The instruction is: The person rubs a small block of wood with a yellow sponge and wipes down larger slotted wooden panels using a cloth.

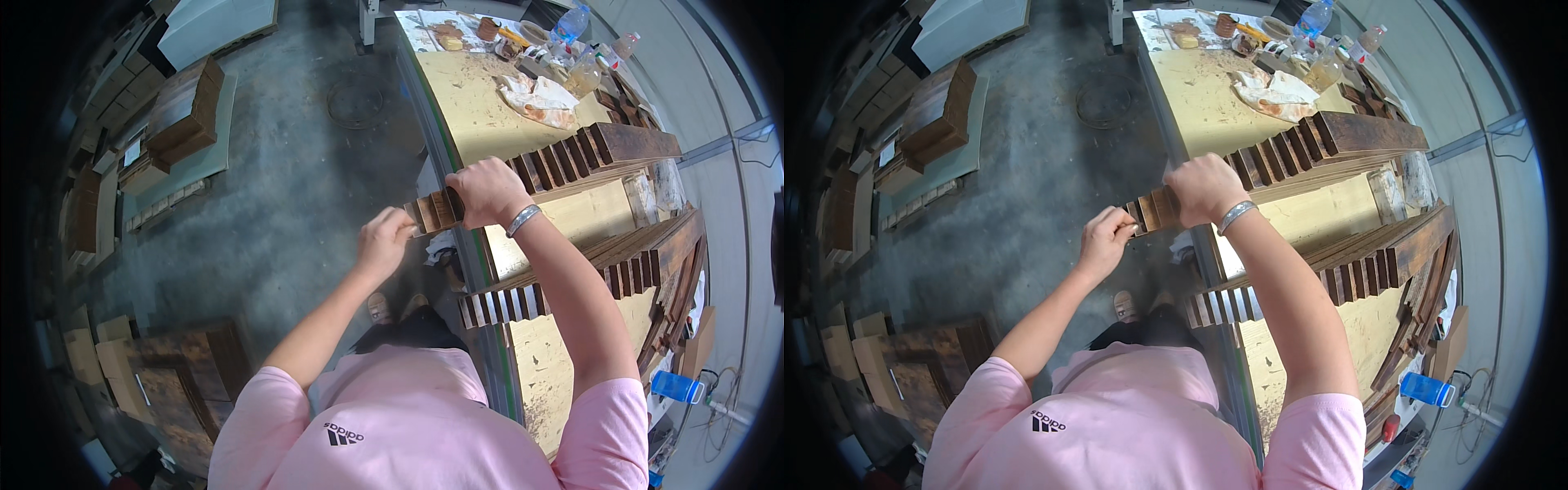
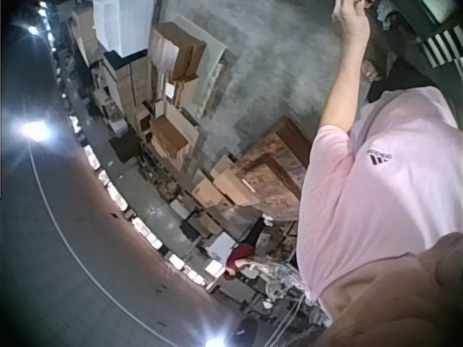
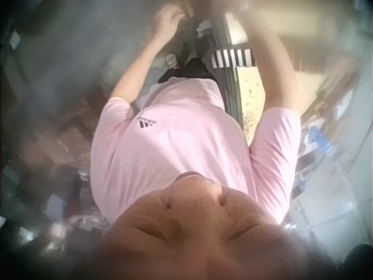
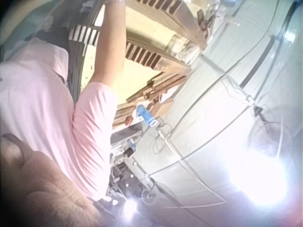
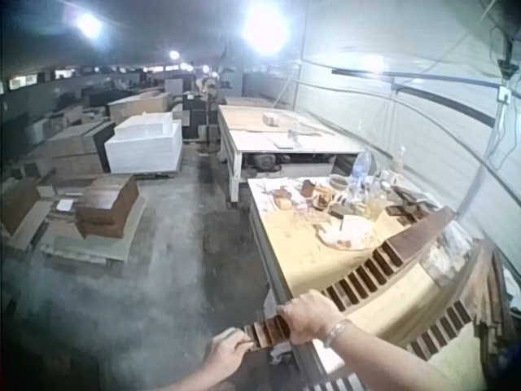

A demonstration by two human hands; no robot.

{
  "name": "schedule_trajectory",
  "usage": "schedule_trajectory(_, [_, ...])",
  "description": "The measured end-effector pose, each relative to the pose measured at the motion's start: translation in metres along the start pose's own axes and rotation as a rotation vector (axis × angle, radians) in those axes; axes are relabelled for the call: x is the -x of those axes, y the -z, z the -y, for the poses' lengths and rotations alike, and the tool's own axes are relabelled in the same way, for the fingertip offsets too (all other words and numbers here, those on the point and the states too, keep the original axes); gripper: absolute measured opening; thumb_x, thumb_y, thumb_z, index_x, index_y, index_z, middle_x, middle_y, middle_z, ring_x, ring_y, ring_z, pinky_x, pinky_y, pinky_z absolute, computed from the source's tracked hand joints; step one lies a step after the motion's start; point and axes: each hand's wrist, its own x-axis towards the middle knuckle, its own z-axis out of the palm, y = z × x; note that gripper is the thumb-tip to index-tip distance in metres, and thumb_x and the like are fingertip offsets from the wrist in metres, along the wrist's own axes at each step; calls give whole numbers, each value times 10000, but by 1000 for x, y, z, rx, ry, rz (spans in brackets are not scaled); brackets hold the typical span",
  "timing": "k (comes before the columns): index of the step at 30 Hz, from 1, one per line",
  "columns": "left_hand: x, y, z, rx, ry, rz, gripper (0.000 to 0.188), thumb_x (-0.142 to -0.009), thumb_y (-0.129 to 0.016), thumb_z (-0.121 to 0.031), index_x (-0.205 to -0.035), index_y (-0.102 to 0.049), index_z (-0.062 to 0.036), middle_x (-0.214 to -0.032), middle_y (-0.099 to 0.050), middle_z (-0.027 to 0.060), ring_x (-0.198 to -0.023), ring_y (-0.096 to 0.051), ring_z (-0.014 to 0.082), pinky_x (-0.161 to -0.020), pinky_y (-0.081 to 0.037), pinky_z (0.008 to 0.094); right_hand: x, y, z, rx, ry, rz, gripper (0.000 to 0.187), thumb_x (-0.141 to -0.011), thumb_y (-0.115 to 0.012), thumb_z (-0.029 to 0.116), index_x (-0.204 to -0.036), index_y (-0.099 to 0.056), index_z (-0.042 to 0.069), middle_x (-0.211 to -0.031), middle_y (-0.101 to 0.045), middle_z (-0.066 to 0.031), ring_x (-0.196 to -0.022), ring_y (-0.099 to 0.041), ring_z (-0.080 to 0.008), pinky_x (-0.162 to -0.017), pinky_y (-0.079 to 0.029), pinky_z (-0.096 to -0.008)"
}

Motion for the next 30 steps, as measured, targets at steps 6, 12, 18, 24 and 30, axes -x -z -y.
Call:
schedule_trajectory(6, [-11,11,3,-156,-85,14,97,-834,-713,-118,-852,-625,-81,-854,-644,91,-755,-667,361,-626,-520,456,-1,-1,0,10,-2,13,305,-559,-731,192,-853,-690,121,-726,-702,-110,-746,-704,-318,-676,-556,-407])
schedule_trajectory(12, [-42,14,13,-254,-50,-11,109,-820,-737,-84,-861,-642,-49,-828,-646,91,-712,-662,288,-634,-506,386,-1,1,0,0,16,-17,283,-571,-722,192,-841,-684,117,-712,-693,-111,-742,-699,-321,-666,-549,-415])
schedule_trajectory(18, [-36,-4,27,150,396,65,196,-837,-779,-153,-893,-635,-32,-765,-627,12,-730,-601,139,-682,-494,323,-1,-2,0,-7,5,-3,282,-568,-715,181,-839,-682,111,-715,-692,-117,-749,-698,-319,-666,-541,-410])
schedule_trajectory(24, [-45,1,26,575,643,217,97,-893,-723,-103,-876,-653,-39,-742,-603,-25,-610,-501,60,-529,-392,249,-1,0,0,-17,-3,3,270,-572,-699,158,-837,-683,109,-721,-694,-122,-756,-698,-321,-674,-538,-410])
schedule_trajectory(30, [-43,3,24,589,654,187,80,-920,-704,-110,-873,-670,-55,-719,-586,-46,-537,-410,21,-460,-305,214,0,2,1,-45,-2,-2,221,-576,-696,148,-794,-683,111,-716,-693,-120,-753,-696,-322,-674,-535,-412])
